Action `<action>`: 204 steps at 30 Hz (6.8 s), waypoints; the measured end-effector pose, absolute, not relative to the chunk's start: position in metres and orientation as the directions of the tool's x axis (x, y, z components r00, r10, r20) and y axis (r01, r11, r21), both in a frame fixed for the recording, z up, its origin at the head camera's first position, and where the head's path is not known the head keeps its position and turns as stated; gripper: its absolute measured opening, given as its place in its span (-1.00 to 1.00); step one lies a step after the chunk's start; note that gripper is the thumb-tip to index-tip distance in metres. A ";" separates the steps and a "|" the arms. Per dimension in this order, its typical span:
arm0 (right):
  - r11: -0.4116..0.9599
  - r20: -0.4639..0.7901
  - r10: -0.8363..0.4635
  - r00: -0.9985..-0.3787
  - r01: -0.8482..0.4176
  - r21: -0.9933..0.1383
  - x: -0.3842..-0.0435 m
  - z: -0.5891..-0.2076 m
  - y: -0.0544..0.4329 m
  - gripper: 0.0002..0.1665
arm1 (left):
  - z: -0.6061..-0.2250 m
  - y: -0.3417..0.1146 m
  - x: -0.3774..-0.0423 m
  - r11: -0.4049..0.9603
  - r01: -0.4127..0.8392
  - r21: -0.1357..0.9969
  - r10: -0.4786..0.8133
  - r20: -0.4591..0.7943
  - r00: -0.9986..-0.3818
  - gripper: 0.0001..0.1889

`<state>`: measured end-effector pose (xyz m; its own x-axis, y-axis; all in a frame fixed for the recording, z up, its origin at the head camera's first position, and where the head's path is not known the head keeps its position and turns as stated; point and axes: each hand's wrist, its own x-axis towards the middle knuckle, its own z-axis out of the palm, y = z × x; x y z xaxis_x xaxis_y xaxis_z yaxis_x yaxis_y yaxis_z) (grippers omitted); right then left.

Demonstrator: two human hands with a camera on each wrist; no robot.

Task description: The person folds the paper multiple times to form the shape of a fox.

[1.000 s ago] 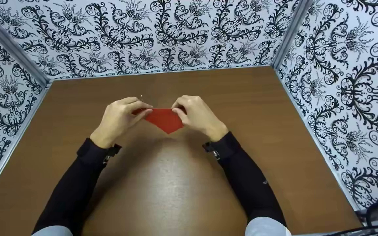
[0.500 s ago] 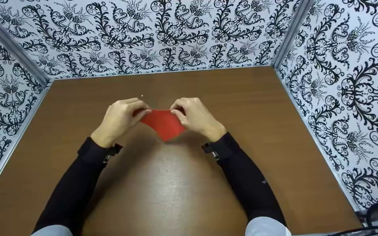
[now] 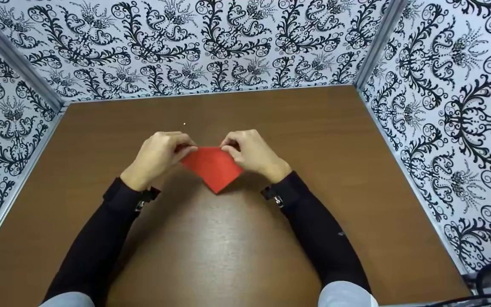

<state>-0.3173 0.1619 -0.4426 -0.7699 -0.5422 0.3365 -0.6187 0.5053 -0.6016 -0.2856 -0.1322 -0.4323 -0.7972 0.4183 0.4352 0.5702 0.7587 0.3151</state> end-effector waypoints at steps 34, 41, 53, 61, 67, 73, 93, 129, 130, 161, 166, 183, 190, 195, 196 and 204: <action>0.683 0.155 -0.588 -0.794 -0.590 -0.432 -0.331 -0.491 0.161 -0.87 | -0.473 -0.126 -0.299 0.829 0.466 0.309 0.423 0.199 -0.884 -0.91; 0.686 0.162 -0.592 -0.790 -0.599 -0.413 -0.330 -0.491 0.161 -0.85 | -0.474 -0.121 -0.295 0.813 0.515 0.270 0.469 0.221 -0.855 -0.97; 0.683 0.190 -0.609 -0.770 -0.631 -0.368 -0.330 -0.492 0.162 -0.82 | -0.473 -0.103 -0.281 0.718 0.659 0.223 0.631 0.189 -0.752 -0.90; 0.690 0.184 -0.607 -0.773 -0.628 -0.359 -0.330 -0.490 0.162 -0.81 | -0.478 -0.099 -0.279 0.723 0.654 0.222 0.646 0.116 -0.754 -0.90; 0.694 0.184 -0.606 -0.774 -0.627 -0.353 -0.329 -0.490 0.162 -0.81 | -0.482 -0.098 -0.280 0.720 0.650 0.245 0.644 0.112 -0.756 -0.90; 0.691 0.180 -0.606 -0.775 -0.625 -0.363 -0.329 -0.491 0.162 -0.83 | -0.482 -0.098 -0.281 0.726 0.624 0.288 0.627 0.093 -0.773 -0.88; 0.753 0.211 -0.497 -0.842 -0.539 -0.377 -0.329 -0.461 0.208 -0.77 | -0.491 -0.108 -0.270 0.747 0.575 0.333 0.567 0.132 -0.813 -0.75; 0.521 0.179 -0.803 -0.568 -0.816 -0.252 -0.252 -0.489 0.162 -0.85 | -0.493 -0.109 -0.267 0.785 0.525 0.328 0.501 0.163 -0.850 -0.76; 0.522 0.180 -0.804 -0.567 -0.817 -0.246 -0.252 -0.489 0.162 -0.85 | -0.493 -0.109 -0.268 0.785 0.525 0.328 0.501 0.163 -0.850 -0.76; 0.543 0.204 -0.806 -0.555 -0.831 -0.117 -0.243 -0.487 0.151 -0.87 | -0.494 -0.112 -0.267 0.739 0.581 0.341 0.544 0.205 -0.813 -0.80; 0.550 0.200 -0.805 -0.559 -0.829 -0.105 -0.243 -0.488 0.150 -0.87 | -0.493 -0.112 -0.267 0.740 0.583 0.336 0.549 0.200 -0.812 -0.79; 0.548 0.198 -0.816 -0.544 -0.836 -0.036 -0.242 -0.485 0.153 -0.84 | -0.493 -0.111 -0.270 0.742 0.600 0.300 0.561 0.213 -0.800 -0.81; 0.549 0.209 -0.813 -0.543 -0.835 -0.034 -0.244 -0.487 0.151 -0.86 | -0.493 -0.110 -0.269 0.749 0.589 0.302 0.554 0.201 -0.808 -0.80; 0.548 0.210 -0.814 -0.542 -0.836 -0.036 -0.245 -0.487 0.152 -0.85 | -0.494 -0.111 -0.270 0.746 0.588 0.311 0.553 0.202 -0.808 -0.79; 0.547 0.211 -0.813 -0.543 -0.836 -0.044 -0.245 -0.487 0.152 -0.85 | -0.495 -0.111 -0.270 0.744 0.589 0.316 0.554 0.202 -0.808 -0.79; 0.484 0.260 -0.812 -0.523 -0.852 -0.202 -0.250 -0.483 0.153 -0.95 | -0.494 -0.113 -0.273 0.723 0.594 0.353 0.560 0.204 -0.803 -0.75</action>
<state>-0.2503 0.1532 -0.4834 -0.5226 -0.8120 0.2598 -0.8517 0.4836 -0.2019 -0.2727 -0.1132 -0.4937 -0.8026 0.5605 0.2043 0.5944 0.7225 0.3531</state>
